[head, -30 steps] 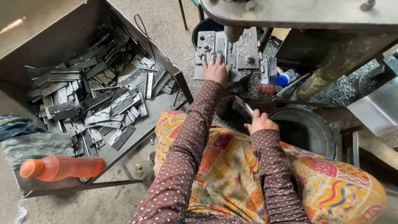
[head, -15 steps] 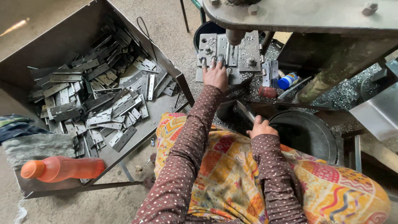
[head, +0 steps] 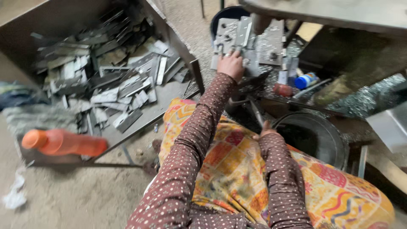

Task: The person repeatedly picks metal brackets from a bin, places them under a drill press, operates the lever to drill holes, and returns the finished pieces to the bin. The process is continuous and repetitive.

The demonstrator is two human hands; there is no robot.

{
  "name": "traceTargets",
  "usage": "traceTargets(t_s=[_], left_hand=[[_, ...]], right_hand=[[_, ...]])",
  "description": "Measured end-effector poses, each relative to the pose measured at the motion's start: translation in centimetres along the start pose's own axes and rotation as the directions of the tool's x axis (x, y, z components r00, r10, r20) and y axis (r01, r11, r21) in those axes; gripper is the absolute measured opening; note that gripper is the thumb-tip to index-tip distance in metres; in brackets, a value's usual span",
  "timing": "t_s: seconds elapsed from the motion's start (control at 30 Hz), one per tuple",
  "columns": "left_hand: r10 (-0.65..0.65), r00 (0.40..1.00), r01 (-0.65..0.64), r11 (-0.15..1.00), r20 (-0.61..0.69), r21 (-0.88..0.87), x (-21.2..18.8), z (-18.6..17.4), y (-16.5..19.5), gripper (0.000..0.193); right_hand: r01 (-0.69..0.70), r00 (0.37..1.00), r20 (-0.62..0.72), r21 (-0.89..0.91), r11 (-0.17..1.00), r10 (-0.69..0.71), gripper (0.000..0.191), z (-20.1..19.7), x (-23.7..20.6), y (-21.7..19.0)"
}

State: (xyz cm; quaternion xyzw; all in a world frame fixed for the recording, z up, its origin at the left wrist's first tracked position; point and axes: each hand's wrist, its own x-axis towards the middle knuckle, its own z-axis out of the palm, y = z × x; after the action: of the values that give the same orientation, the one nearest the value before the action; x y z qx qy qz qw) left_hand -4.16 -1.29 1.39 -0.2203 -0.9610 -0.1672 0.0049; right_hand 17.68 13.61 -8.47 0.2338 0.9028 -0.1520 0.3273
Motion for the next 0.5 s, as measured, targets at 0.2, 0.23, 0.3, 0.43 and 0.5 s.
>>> traceTargets(t_s=[0.2,0.23,0.3,0.43,0.5], left_hand=[[0.073,0.874,-0.078,0.997,-0.481,0.009,-10.0,-2.0,-7.5,0.049],[0.001,0.825,-0.011,1.0,-0.565,-0.015,-11.3,-2.4,-9.5,0.041],[-0.264,0.796,0.199,0.964,-0.545,-0.177,-13.4,-2.8,-13.7,0.037],[-0.534,0.767,0.579,0.815,-0.355,0.024,-16.9,-2.2,-22.0,0.041],[-0.653,0.717,0.691,0.712,-0.244,0.125,-17.3,-1.4,-24.8,0.039]], right_hand=[[0.159,0.769,-0.588,-0.205,0.966,-0.251,0.047,-2.5,-2.8,1.1],[0.19,0.715,-0.641,-0.206,0.96,-0.279,0.043,-2.7,-3.2,0.8],[0.24,0.593,-0.743,-0.204,0.949,-0.31,0.037,-3.0,-3.6,0.6],[0.145,0.549,-0.771,-0.292,0.945,-0.323,0.035,-2.6,-3.5,0.5],[0.129,0.533,-0.787,-0.288,0.949,-0.312,0.034,-2.3,-3.4,0.7]])
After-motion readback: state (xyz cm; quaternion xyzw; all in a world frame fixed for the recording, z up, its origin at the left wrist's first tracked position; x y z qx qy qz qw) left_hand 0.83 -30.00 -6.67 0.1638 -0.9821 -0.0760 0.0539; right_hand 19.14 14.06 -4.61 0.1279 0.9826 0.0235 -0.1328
